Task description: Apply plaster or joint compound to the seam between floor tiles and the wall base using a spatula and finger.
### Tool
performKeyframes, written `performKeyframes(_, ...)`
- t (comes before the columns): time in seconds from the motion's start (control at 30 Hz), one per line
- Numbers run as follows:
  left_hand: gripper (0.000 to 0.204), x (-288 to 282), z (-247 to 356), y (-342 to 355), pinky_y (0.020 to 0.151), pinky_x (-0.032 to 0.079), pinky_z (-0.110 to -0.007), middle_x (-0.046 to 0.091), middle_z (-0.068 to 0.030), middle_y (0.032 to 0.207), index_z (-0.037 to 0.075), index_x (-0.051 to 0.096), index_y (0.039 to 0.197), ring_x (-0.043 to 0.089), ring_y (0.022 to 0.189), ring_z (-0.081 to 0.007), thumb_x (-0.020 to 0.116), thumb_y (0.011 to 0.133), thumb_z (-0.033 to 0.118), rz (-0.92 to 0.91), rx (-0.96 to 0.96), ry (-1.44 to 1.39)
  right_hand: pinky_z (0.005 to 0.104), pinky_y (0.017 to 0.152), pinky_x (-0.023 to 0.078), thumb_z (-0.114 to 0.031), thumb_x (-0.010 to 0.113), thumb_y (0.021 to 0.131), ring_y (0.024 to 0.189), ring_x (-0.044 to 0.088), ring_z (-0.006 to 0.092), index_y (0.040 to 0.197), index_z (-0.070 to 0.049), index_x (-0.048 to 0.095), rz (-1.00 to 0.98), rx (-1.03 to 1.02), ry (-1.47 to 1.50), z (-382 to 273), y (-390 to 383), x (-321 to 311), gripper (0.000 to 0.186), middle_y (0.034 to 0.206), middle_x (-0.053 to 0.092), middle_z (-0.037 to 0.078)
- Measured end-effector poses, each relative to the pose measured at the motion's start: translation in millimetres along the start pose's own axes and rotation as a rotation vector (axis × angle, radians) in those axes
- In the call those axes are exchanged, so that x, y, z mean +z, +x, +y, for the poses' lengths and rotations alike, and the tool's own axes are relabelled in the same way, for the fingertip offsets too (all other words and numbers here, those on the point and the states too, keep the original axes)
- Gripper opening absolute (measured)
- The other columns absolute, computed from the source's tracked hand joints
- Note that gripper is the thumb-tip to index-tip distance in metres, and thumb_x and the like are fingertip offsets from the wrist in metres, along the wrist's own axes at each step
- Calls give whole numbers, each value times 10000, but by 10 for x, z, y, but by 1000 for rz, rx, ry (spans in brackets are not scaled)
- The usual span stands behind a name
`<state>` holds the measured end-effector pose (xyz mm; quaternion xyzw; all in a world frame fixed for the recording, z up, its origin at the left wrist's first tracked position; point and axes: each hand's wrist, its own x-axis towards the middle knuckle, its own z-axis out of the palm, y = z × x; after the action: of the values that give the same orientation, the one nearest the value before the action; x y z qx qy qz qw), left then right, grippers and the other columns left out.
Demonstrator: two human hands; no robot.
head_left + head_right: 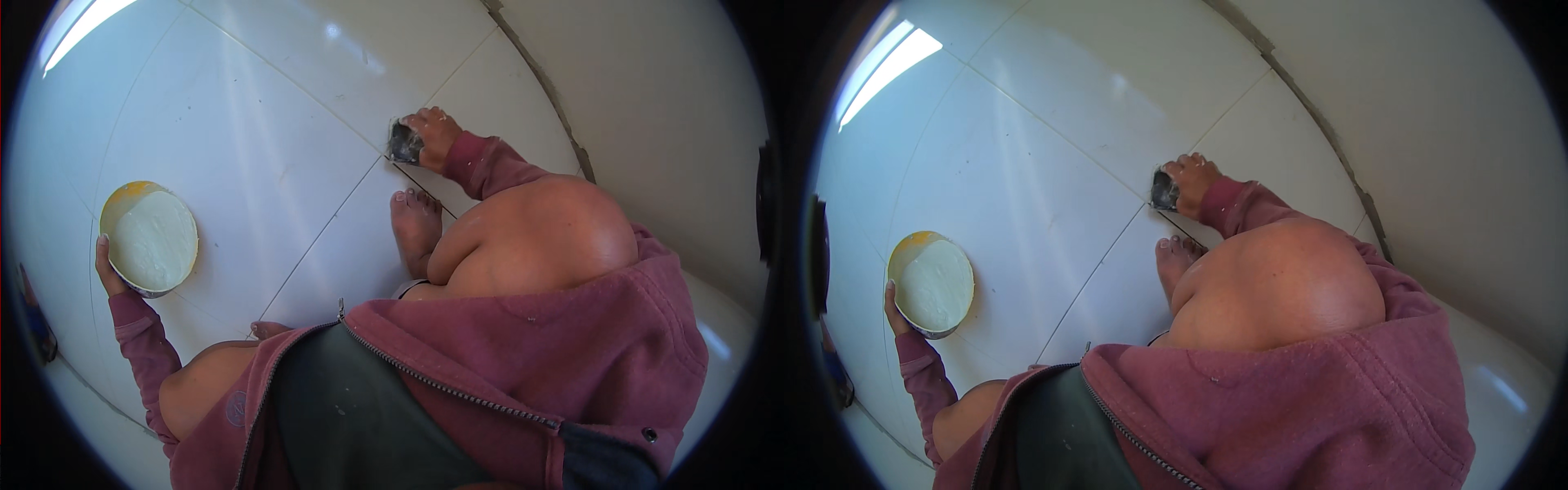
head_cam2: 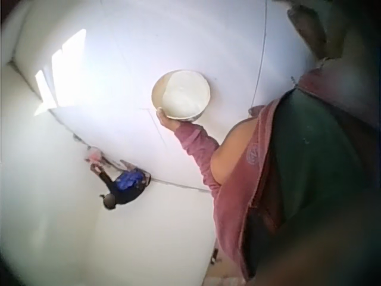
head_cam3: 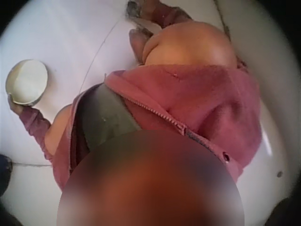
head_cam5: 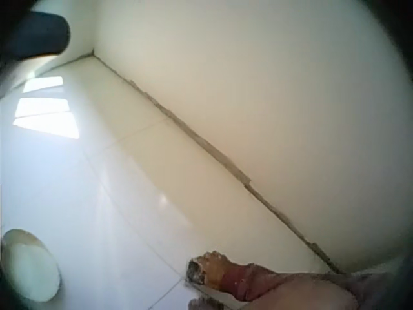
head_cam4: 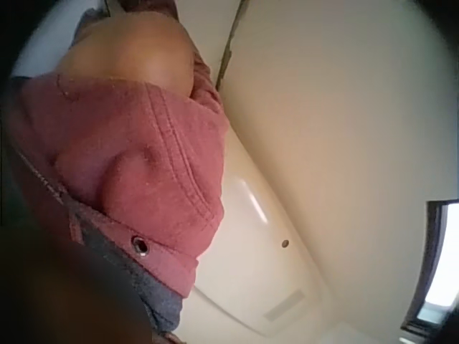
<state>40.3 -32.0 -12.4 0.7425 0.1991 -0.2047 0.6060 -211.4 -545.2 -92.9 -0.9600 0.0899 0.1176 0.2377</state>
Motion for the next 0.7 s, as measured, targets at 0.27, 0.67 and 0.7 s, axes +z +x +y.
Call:
performKeyframes(0.27,512,50,-51,7,759,460,-317,558,-127,1019,9,481,1120,560,879,-222,427,819,420,-48,-5,4,384,828,401,-9,473,584,922,490,321,961,-80,580,-171,-127,209,-67,-97,81,399,941,567,135)
performKeyframes(0.67,523,-11,-21,-15,731,478,-337,556,-149,1005,2,470,1117,570,857,-242,429,810,424,-37,64,99,380,846,394,-67,509,596,917,512,343,990,-61,569,-112,17,227,-117,-7,194,398,938,571,174)
performKeyframes(0.7,517,-3,-13,-20,729,479,-338,556,-150,1005,2,471,1113,571,854,-244,429,810,419,-42,74,114,376,849,394,-45,494,571,921,508,352,997,-61,574,-393,-40,282,-318,12,241,434,963,566,183)
